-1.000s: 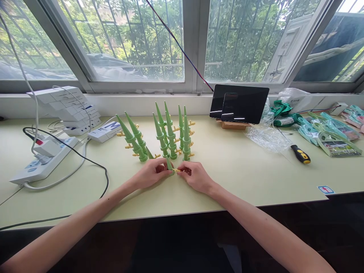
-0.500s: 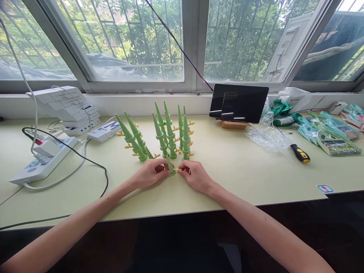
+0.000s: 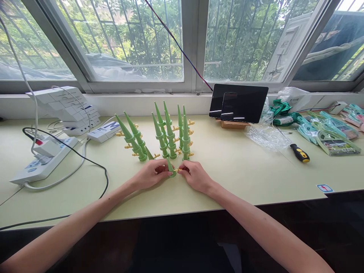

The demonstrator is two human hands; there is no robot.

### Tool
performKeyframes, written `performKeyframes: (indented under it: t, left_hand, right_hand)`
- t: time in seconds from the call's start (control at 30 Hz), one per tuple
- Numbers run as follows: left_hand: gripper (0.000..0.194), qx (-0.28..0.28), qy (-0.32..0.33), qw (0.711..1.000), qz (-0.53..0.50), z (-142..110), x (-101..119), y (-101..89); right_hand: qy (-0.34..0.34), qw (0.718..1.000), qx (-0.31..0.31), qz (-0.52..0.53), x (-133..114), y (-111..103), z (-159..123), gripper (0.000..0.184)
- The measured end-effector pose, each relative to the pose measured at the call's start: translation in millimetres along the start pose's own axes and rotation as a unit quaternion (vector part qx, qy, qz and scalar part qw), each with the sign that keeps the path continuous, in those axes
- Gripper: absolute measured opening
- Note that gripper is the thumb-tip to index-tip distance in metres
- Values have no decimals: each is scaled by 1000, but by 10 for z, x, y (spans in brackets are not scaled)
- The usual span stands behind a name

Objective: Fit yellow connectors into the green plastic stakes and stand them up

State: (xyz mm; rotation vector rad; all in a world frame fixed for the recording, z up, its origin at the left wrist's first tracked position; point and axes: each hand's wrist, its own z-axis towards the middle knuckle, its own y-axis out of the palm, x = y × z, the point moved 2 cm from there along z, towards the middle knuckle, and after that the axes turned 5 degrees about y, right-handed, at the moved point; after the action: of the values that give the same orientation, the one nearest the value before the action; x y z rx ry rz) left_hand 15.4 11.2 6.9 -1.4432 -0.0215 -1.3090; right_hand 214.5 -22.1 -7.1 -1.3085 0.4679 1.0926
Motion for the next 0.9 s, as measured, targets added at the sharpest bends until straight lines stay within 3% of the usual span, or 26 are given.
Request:
performKeyframes:
  t: [0.27,0.9]
  left_hand:
    - [21,8,19,1000,16,-6,32,20]
    - [14,32,23,998,54,-1,40,9]
  right_hand:
    - [-25,999,-10,-33,33,17,0,22]
    - [-15,998,-8,-68,10,-19,15,24]
